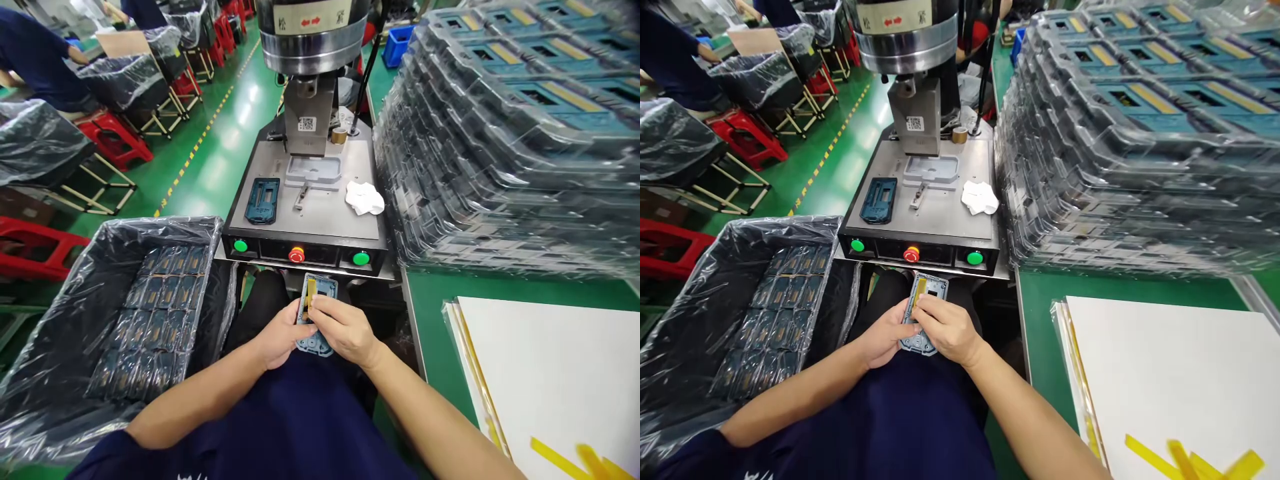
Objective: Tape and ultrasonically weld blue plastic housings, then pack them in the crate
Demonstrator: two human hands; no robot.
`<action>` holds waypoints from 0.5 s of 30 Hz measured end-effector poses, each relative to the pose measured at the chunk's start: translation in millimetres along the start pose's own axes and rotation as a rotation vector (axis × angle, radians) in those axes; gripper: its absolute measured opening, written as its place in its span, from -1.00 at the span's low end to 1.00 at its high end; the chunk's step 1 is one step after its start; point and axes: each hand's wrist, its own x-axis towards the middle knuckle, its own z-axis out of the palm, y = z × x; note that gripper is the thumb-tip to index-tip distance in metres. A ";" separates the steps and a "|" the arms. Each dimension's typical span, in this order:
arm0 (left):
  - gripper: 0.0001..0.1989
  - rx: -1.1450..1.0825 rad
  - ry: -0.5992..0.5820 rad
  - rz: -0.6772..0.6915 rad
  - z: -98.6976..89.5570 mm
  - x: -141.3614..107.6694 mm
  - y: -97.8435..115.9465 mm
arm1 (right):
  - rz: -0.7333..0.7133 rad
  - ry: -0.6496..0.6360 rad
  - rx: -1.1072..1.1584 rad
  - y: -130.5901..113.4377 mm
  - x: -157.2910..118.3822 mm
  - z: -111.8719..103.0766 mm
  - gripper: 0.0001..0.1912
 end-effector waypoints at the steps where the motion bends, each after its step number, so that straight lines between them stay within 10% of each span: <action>1: -0.45 0.005 -0.001 0.000 -0.6 0.4 0.0 | 0.013 -0.024 -0.003 -0.2 0.7 -0.2 -0.72; 15: -0.32 0.011 -0.009 0.029 -13.8 -0.8 -2.1 | 0.157 -0.287 -0.098 -7.9 8.8 4.0 -0.81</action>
